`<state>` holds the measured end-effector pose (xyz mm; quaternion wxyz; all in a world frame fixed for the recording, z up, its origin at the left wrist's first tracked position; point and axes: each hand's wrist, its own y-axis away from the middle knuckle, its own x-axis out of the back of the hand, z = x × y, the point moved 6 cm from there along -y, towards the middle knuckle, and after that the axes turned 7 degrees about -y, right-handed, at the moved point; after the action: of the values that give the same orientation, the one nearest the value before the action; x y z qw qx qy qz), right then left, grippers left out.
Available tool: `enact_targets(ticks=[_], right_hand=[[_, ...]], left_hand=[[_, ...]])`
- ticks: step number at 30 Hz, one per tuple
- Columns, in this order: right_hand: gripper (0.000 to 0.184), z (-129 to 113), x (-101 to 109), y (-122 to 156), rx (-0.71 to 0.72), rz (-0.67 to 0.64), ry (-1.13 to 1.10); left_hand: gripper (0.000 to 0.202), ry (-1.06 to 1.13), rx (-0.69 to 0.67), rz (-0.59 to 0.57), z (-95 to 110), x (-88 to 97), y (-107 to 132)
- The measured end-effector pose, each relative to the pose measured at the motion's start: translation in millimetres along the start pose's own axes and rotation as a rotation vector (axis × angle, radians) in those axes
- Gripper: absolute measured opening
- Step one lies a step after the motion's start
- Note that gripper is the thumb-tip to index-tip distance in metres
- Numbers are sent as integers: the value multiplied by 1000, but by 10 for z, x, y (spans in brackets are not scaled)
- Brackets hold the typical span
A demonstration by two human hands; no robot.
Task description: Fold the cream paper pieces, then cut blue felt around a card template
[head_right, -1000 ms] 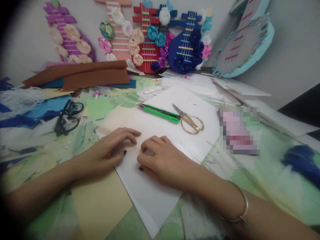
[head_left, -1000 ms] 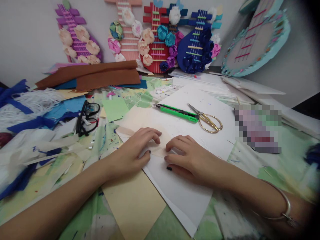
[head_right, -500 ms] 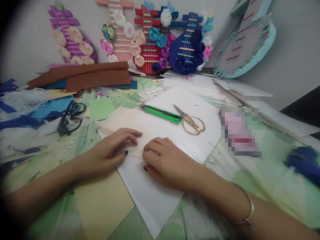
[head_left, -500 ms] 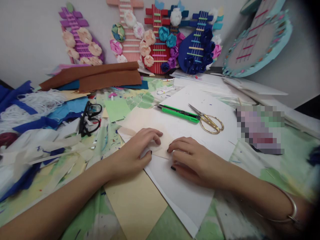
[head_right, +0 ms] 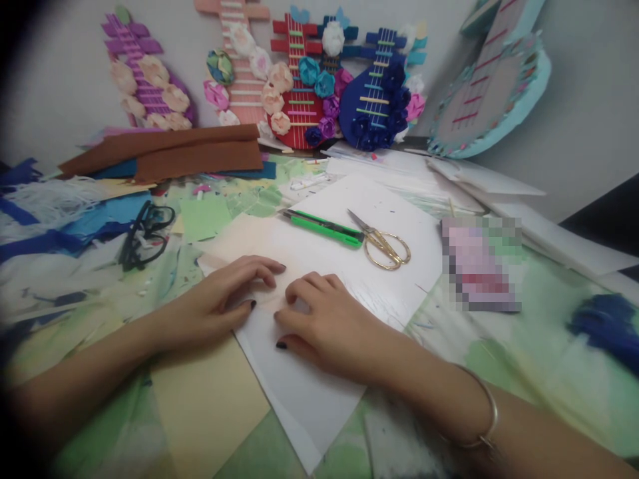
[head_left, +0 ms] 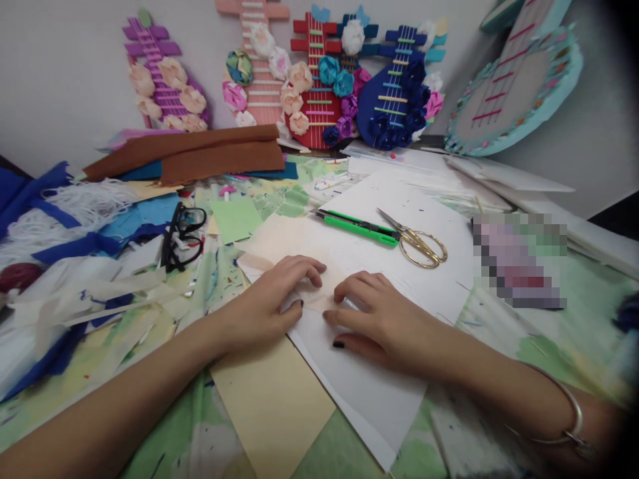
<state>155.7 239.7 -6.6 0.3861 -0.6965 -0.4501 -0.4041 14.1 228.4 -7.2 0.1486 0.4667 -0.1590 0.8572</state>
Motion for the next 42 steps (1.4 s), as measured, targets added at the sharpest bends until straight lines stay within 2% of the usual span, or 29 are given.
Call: enact_targets(ticks=[5,9,13,17,20,22,24,27,30,35,39,42], right_hand=[[22,-5,18,8,1,4,-6],[21,63,91,19,17,36,2],[20,258,192,44,7,119,32],[22,413,270,72,-47,217,124],[30,380,325,83,-41,285,121],[31,307,319,71,3,265,52],[29,232,266,48,59,188,-36],[22,189,183,22,89,114,-112],[15,209,159,11,89,166,-129],[16,245,138,8,88,221,-142],[14,278,163,7,13,254,-201],[11,277,183,2,-48,235,-224]], left_hand=[[44,-6,3,39,-33,24,7],[38,-166,-92,132,24,113,25],[30,-347,-216,61,146,120,39],[32,-385,-230,-2,207,71,54],[41,-392,-187,-17,226,-19,66],[45,-405,-116,11,225,-72,69],[43,-425,-60,68,231,-101,72],[33,-441,-64,122,254,-120,76],[21,-450,-133,165,269,-91,81],[17,-435,-207,195,275,-38,91],[19,-384,-219,173,280,-62,88],[15,-378,-236,230,273,-67,91]])
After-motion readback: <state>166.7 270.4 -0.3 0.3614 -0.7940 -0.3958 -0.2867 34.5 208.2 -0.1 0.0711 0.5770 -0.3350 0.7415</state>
